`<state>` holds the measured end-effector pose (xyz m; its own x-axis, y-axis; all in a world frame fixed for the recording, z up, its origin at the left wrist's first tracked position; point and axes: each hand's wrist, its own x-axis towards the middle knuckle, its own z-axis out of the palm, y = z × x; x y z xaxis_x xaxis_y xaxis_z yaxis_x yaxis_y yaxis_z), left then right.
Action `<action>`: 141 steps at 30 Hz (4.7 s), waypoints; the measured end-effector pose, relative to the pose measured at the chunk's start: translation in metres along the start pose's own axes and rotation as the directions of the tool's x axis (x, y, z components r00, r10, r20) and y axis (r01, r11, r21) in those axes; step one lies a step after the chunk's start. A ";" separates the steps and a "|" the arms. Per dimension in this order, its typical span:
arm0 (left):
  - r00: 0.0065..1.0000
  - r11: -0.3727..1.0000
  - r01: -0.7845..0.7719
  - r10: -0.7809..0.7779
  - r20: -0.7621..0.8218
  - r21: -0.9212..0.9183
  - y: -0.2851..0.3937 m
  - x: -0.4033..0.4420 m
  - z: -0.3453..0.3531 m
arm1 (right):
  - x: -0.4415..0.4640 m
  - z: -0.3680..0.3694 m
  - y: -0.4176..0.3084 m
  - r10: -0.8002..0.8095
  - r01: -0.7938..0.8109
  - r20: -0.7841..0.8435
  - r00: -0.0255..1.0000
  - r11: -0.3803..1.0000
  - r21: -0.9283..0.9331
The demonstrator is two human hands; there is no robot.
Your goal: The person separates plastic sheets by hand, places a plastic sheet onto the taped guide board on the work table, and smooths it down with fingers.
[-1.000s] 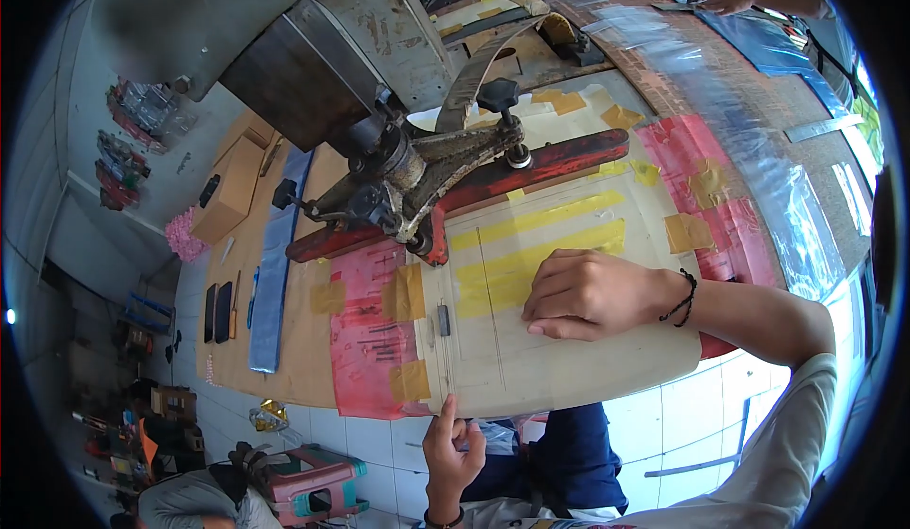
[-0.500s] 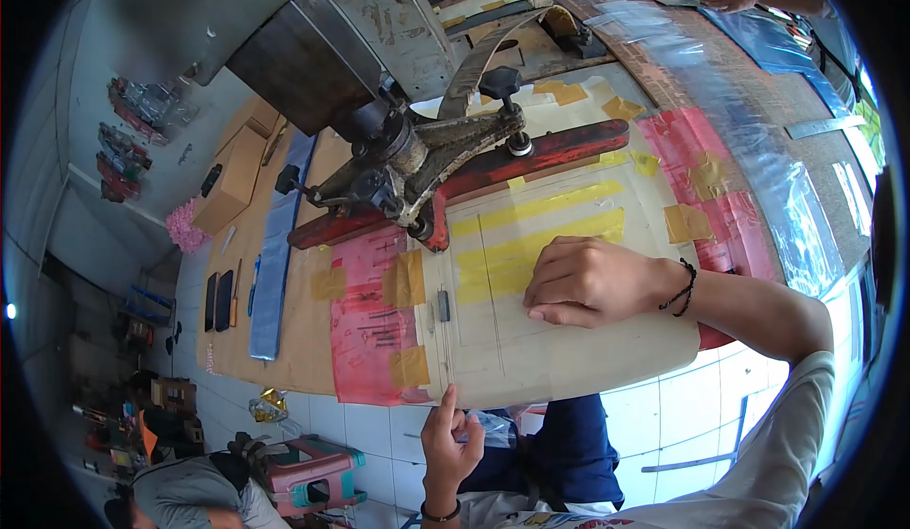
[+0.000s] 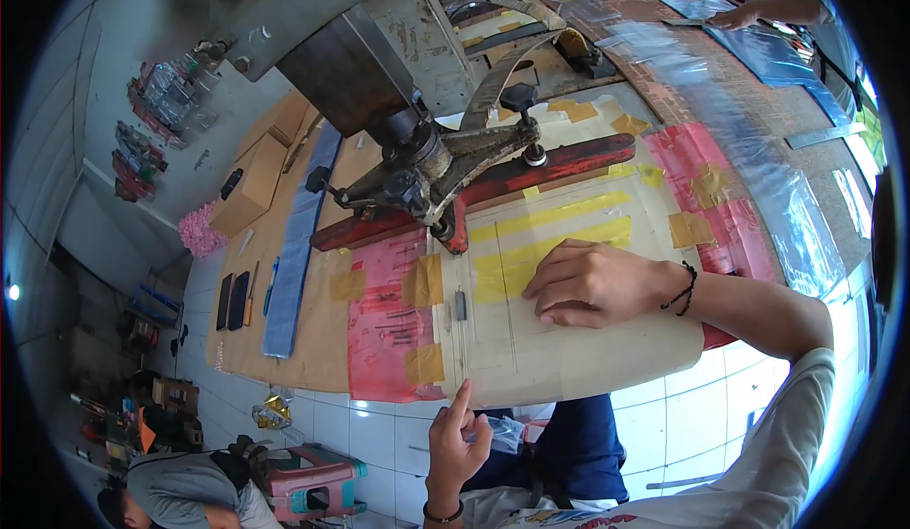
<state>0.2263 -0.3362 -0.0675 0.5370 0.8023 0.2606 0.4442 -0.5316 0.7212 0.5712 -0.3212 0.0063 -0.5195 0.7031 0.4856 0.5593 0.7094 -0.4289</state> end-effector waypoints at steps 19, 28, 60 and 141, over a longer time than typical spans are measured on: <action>1.000 0.999 -0.017 0.017 0.007 -0.048 -0.002 0.011 0.001 | 0.001 0.003 0.005 0.058 -0.058 -0.004 0.998 0.997 -0.059; 0.999 0.998 0.031 -0.029 0.037 -0.056 0.007 0.012 -0.009 | 0.001 0.011 0.005 0.260 -0.242 0.022 0.965 0.925 -0.292; 0.999 0.989 0.036 -0.034 0.019 -0.142 0.001 0.014 -0.009 | -0.012 -0.090 0.065 0.345 -0.561 -0.451 0.823 0.614 -0.555; 0.959 0.890 -0.277 0.231 0.166 0.362 0.066 0.133 0.022 | -0.003 -0.002 0.012 -0.072 0.087 0.060 0.996 0.955 -0.284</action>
<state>0.3428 -0.2709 0.0004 0.7365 0.6012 0.3100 0.5063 -0.7939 0.3368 0.5809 -0.3148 0.0014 -0.5967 0.6515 0.4684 0.6726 0.7245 -0.1508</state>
